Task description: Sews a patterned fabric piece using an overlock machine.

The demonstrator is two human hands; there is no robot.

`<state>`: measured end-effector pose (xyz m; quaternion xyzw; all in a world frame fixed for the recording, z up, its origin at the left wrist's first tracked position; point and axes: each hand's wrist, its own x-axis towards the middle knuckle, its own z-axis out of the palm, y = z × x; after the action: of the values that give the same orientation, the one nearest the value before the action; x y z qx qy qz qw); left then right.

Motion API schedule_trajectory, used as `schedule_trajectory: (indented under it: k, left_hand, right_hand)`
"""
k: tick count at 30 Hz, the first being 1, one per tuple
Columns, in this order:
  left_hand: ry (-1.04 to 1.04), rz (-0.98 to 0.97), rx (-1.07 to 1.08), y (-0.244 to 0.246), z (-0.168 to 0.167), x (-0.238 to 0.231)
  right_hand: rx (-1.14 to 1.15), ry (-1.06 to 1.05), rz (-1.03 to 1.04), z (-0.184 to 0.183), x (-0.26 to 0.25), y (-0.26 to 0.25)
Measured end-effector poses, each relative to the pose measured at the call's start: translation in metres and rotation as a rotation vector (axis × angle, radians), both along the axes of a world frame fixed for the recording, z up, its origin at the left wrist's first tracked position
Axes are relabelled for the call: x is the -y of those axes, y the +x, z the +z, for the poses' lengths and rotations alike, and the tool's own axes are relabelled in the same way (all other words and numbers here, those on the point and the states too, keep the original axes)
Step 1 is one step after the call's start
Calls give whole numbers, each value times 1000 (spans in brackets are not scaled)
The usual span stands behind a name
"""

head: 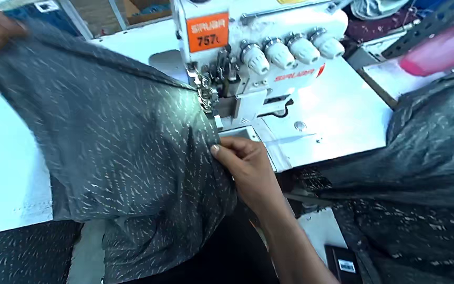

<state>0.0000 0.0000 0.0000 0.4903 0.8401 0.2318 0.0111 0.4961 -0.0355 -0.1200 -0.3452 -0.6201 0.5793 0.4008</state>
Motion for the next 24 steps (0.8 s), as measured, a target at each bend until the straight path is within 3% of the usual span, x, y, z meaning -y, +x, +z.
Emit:
schedule_trajectory:
  k: [3, 7, 11, 16, 19, 22, 24]
  left_hand:
    - [-56, -111, -56, 42, -43, 62]
    - [171, -119, -34, 114, -86, 135]
    - [298, -187, 56, 144, -103, 156]
    - [256, -309, 253, 137, -79, 68]
    - [28, -459, 347, 135, -80, -9]
    - [-269, -564, 253, 134, -87, -60]
    - [-253, -655, 174, 133, -76, -71]
  right_hand:
    - [148, 147, -65, -12, 6, 13]
    - [231, 289, -124, -21, 8, 18]
    - [208, 348, -150, -34, 7, 12]
    - [98, 417, -214, -51, 3, -1]
    - [38, 391, -203, -53, 2, 3]
    - [26, 345, -171, -52, 1, 7]
    - [20, 332, -155, -51, -1, 9]
